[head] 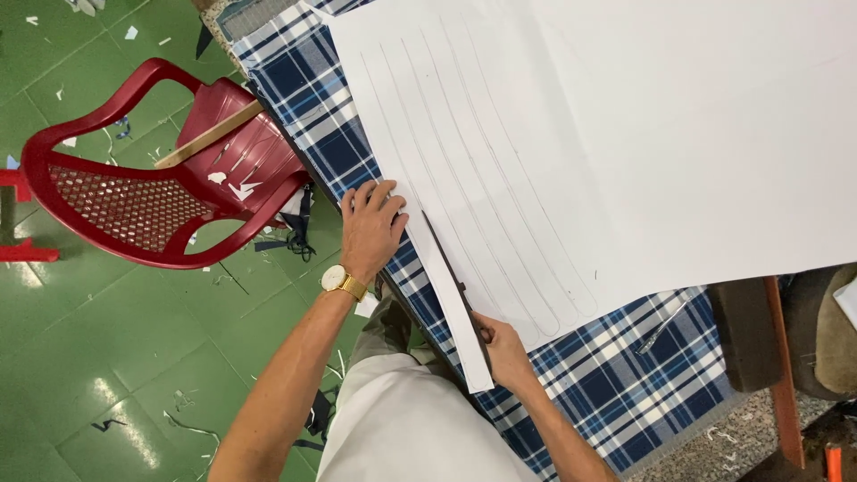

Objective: The person uses a wooden ruler and a pen to draw parallel lines on a large sheet of white paper. They then use scissors to cut along the drawn lines, separating the paper into long strips.

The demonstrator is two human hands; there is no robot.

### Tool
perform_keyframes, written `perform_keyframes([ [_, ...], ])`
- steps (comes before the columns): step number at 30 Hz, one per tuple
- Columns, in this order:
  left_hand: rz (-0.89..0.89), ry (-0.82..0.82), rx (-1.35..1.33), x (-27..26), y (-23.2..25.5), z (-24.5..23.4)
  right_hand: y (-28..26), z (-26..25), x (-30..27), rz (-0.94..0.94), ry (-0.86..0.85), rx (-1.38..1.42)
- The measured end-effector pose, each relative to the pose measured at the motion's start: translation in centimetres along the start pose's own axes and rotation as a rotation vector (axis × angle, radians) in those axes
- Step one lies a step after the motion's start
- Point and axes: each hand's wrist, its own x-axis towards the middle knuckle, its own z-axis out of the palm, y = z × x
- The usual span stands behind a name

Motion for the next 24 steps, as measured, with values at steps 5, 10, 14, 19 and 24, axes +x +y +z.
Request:
perform_keyframes([
  [5, -0.010, -0.006, -0.004, 0.1, 0.0, 0.0, -2.3, 0.4, 0.3, -0.010, -0.010, -0.019],
  [10, -0.005, -0.007, 0.009, 0.0, 0.0, 0.0, -2.6, 0.4, 0.4, -0.022, -0.013, -0.002],
  [14, 0.000, 0.000, 0.000, 0.0, -0.1, -0.1, -1.2, 0.6, 1.0, -0.034, -0.003, 0.039],
  [19, -0.005, -0.011, -0.002, 0.0, -0.3, 0.3, -2.9, 0.7, 0.5, -0.022, -0.007, 0.035],
  [24, 0.000, 0.001, -0.007, 0.0, -0.4, 0.3, -4.4, 1.2, 1.0, -0.031, -0.006, -0.002],
])
